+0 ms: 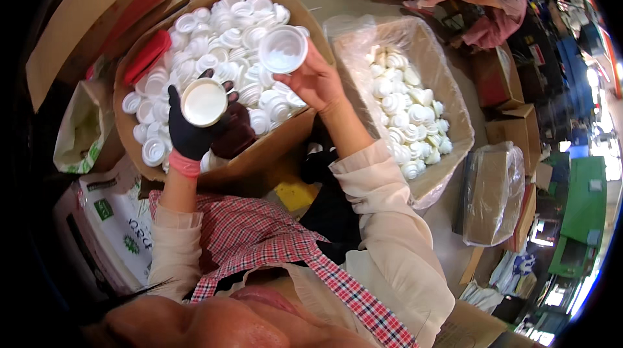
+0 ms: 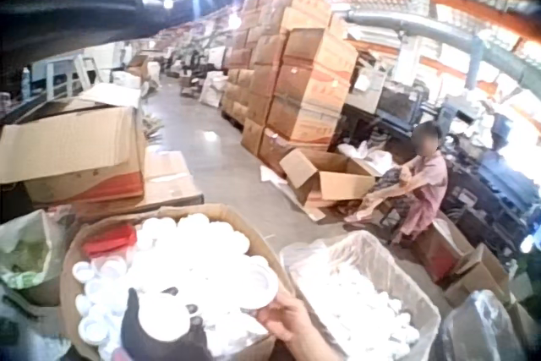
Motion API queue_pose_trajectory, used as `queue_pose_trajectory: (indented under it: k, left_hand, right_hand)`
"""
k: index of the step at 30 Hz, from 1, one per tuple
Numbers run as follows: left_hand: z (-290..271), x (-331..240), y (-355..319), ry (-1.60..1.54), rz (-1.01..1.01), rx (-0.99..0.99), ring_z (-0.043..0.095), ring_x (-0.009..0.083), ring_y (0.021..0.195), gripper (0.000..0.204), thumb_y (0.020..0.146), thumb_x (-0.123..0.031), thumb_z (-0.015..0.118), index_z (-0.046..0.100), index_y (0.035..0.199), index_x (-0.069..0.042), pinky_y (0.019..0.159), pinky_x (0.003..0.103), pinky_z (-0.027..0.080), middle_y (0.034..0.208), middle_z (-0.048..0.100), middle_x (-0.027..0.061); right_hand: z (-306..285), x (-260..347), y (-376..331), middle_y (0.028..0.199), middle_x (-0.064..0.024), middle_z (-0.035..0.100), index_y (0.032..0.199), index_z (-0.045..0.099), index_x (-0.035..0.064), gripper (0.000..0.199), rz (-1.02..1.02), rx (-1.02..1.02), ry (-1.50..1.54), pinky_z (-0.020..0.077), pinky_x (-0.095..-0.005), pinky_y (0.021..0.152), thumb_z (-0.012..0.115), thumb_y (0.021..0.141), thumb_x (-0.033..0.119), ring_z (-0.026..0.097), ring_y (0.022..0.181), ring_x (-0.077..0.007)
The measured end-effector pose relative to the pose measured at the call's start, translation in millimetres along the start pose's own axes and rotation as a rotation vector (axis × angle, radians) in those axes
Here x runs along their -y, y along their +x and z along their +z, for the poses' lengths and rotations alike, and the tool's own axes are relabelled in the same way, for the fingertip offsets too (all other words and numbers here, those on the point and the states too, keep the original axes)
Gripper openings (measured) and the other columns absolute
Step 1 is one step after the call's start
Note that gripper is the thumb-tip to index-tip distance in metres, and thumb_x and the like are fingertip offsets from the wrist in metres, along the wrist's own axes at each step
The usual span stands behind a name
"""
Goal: The person sits on the floor and repeatedly picks up white plastic container halves from a large bin. They wipe the interior of each half with a cloth, then fit two halves together to form a complete container before placing it into a second bin.
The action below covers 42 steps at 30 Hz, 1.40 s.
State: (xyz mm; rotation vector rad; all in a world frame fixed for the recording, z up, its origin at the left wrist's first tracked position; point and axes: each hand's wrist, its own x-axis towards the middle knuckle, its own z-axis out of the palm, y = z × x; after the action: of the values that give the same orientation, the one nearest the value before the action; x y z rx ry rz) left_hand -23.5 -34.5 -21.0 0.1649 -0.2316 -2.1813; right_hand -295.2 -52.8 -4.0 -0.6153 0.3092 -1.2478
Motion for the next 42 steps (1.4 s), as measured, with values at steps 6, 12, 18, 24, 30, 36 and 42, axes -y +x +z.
queue_pose_trajectory:
  k: [6,12,18,24,30,36,42]
  left_hand:
    - [6.0,0.4,1.1,0.003,0.012,0.056,0.043,0.0442,0.122,0.079,0.09,-0.067,0.027,0.023,0.145,-0.011,0.09,0.057,0.046,0.137,0.037,0.0279]
    - [2.1,0.8,1.0,-0.065,0.023,0.123,0.04,0.0476,0.124,0.078,0.091,-0.065,0.028,0.021,0.146,-0.01,0.093,0.053,0.044,0.139,0.034,0.0311]
    - [-1.5,-3.7,-2.6,-0.115,0.033,0.034,0.039,0.0489,0.125,0.08,0.09,-0.068,0.025,0.027,0.144,-0.009,0.087,0.051,0.049,0.137,0.038,0.0307]
    - [11.6,0.6,-3.7,-0.103,0.187,0.077,0.046,0.0463,0.12,0.062,0.097,-0.05,0.031,0.033,0.138,-0.004,0.09,0.053,0.048,0.132,0.044,0.0281]
    - [7.4,9.8,-12.3,0.603,0.381,0.068,0.036,0.0328,0.131,0.066,0.088,-0.025,0.051,0.023,0.143,0.0,0.108,0.044,0.032,0.144,0.034,0.0189]
    - [13.3,17.3,-9.4,0.867,0.495,0.067,0.052,0.0232,0.116,0.063,0.078,-0.01,0.065,0.04,0.135,-0.001,0.098,0.032,0.041,0.13,0.05,0.0128]
    - [9.0,21.4,-11.6,1.698,0.799,0.009,0.05,0.0239,0.119,0.063,0.084,-0.027,0.065,0.039,0.136,-0.002,0.101,0.036,0.039,0.13,0.051,0.0136]
  right_hand:
    - [1.1,-1.8,-1.8,0.138,-0.0092,0.042,0.141,0.031,0.0126,0.054,0.013,-0.001,-0.043,0.0466,-0.0456,0.092,0.052,0.092,0.022,0.047,0.123,-0.0283]
    - [12.3,-9.8,3.0,0.137,-0.0065,0.043,0.139,0.036,0.0124,0.063,-0.064,-0.115,-0.193,0.0428,-0.0421,0.096,0.063,0.083,0.018,0.046,0.122,-0.0249]
    - [25.6,-11.7,0.3,0.139,-0.0111,0.04,0.142,0.029,0.0102,0.079,-0.069,-0.07,-0.432,0.0406,-0.0419,0.101,0.068,0.074,0.007,0.042,0.128,-0.0285]
    - [35.1,-18.9,2.1,0.131,-0.0147,0.046,0.139,0.033,0.0062,0.068,-0.062,0.011,-0.39,0.053,-0.039,0.082,0.064,0.079,0.015,0.054,0.113,-0.0274]
    - [43.1,-47.5,-5.3,0.131,-0.0115,0.048,0.136,0.037,0.0031,0.067,-0.084,0.036,-0.514,0.0435,-0.0401,0.096,0.068,0.076,0.011,0.05,0.118,-0.0244]
    - [66.5,-68.8,-9.9,0.12,-0.0048,0.048,0.128,0.047,0.0083,0.063,-0.212,0.043,-1.047,0.0433,-0.0298,0.087,0.076,0.072,0.01,0.046,0.109,-0.0159]
    - [83.7,-71.8,-13.7,0.109,-0.0141,0.053,0.12,0.054,0.0055,0.06,-0.497,0.106,-1.504,0.0475,-0.0324,0.076,0.08,0.066,0.01,0.055,0.096,-0.0266]
